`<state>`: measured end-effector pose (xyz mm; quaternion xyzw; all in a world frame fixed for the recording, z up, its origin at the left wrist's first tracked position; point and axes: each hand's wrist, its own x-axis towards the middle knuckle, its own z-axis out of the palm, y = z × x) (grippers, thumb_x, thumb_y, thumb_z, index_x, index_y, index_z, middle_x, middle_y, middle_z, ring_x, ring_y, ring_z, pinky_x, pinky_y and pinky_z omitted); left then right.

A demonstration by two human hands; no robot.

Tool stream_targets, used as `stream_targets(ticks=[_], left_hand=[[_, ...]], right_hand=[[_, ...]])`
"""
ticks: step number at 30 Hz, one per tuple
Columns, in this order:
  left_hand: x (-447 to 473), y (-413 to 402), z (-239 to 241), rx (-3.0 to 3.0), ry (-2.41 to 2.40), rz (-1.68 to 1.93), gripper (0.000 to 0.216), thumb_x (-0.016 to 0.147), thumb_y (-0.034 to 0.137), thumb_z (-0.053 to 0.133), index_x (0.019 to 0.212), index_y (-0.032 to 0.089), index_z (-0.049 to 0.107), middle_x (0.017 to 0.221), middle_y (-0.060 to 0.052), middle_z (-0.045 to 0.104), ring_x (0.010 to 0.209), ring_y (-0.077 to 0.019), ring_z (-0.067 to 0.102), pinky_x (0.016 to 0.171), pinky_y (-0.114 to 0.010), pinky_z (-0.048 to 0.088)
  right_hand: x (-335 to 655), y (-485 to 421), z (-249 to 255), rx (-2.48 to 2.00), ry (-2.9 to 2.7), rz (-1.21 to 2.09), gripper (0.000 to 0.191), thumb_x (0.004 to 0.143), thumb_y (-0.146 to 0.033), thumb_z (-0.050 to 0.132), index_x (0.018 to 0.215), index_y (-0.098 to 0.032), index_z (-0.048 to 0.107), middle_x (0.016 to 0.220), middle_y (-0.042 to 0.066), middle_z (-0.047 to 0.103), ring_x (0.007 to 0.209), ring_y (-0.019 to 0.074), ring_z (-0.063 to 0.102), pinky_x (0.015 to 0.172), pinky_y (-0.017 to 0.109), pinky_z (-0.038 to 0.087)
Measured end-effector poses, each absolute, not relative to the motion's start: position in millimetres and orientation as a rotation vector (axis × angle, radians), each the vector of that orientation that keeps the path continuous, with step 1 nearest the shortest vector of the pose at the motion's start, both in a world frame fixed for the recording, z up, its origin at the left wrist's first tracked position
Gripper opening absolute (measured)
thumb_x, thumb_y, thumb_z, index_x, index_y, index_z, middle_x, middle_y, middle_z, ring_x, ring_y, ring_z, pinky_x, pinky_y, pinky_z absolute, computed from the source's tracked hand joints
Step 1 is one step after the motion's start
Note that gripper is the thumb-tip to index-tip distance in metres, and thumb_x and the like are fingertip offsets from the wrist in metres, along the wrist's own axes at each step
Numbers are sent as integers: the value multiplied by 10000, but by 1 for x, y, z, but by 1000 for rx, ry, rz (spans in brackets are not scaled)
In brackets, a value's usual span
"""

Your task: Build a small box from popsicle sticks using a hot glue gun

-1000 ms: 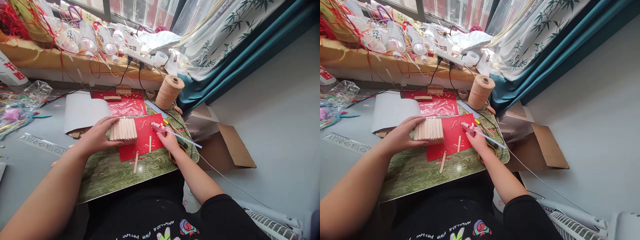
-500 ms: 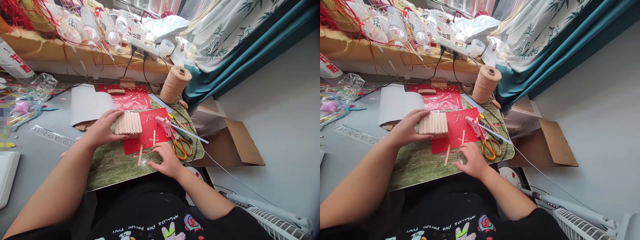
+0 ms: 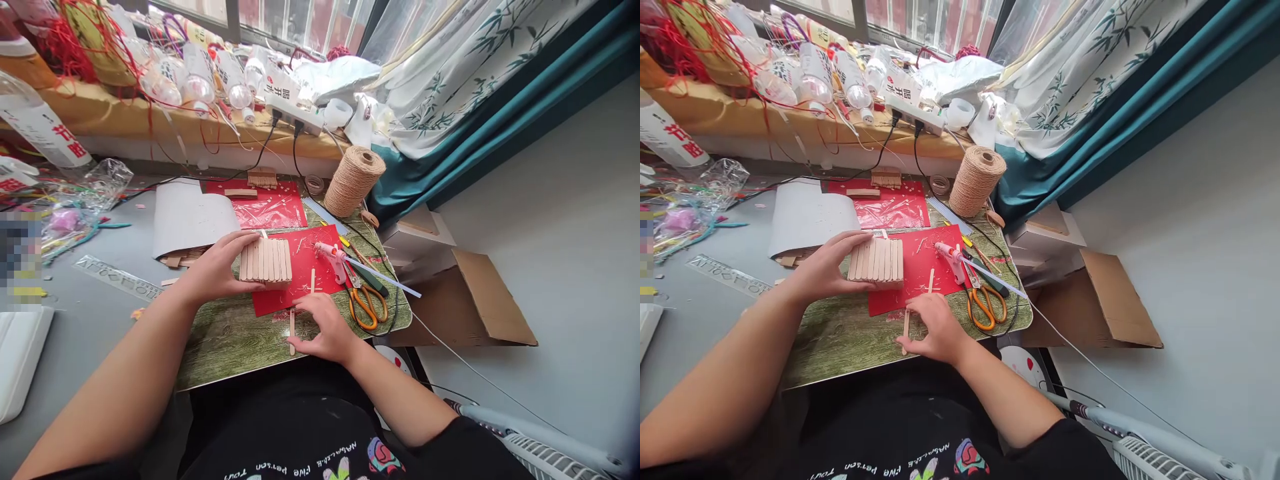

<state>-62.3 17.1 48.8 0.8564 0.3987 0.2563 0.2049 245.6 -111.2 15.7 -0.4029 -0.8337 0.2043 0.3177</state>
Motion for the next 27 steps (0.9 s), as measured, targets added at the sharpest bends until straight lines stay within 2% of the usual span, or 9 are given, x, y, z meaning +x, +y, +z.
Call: stream_targets(ticks=[2,5,7,11,18,22,25,27], left_hand=[[-61,17,48,2381,1100,697,1033,790,722,813,1622,257,414,1632,-152,480,1527,-387,453,1293,-546,381],[-59,18,47,2373,1087,690,1041,781,717,819,1624,257,418,1634,-157,479,1539,-401,432,1292,-564,373],[-59,18,46,2370,1083,689,1031,791,706,817,1628,259,413,1636,-157,476,1540,-395,432,1291,-558,374],[-60,18,46,2375,1079,688,1025,795,704,819,1628,269,409,1631,-151,477,1524,-382,456,1287,-545,382],[-61,20,45,2383,1090,685,1026,794,728,806,1623,266,415,1618,-153,488,1519,-385,461,1288,-540,381],[-61,20,46,2373,1092,677,1026,792,737,801,1619,260,424,1625,-152,483,1523,-385,457,1290,-537,380],[-60,20,46,2363,1101,657,1030,789,738,803,1623,267,423,1631,-151,482,1529,-388,450,1292,-546,376],[-60,20,46,2364,1110,654,1044,784,736,809,1630,267,415,1635,-155,479,1531,-391,447,1290,-554,379]], right_hand=[[250,-113,20,-1074,-2182,567,643,822,-512,869,1355,-264,610,1348,146,710,1244,336,660,1105,530,497],[253,-116,22,-1136,-2284,647,856,741,-630,910,1435,-246,587,1467,188,632,1357,383,591,1161,578,456],[252,-117,21,-1193,-2342,680,961,715,-624,930,1502,-228,546,1514,206,589,1401,399,551,1186,596,430],[247,-116,18,-1213,-2360,705,825,776,-489,917,1478,-234,567,1458,174,638,1359,360,590,1185,563,433],[257,-111,8,-989,-2518,403,691,848,-498,786,1442,-199,596,1462,225,661,1259,397,653,1091,606,467],[270,-101,15,-994,-2386,373,706,802,-569,801,1401,-255,596,1456,206,678,1210,389,701,1059,597,501],[270,-80,37,-1111,-2160,380,721,738,-572,863,1345,-279,606,1433,187,694,1239,398,695,1100,597,497],[263,-58,54,-1117,-2086,365,705,742,-557,871,1337,-284,609,1441,169,691,1297,394,666,1155,601,468]])
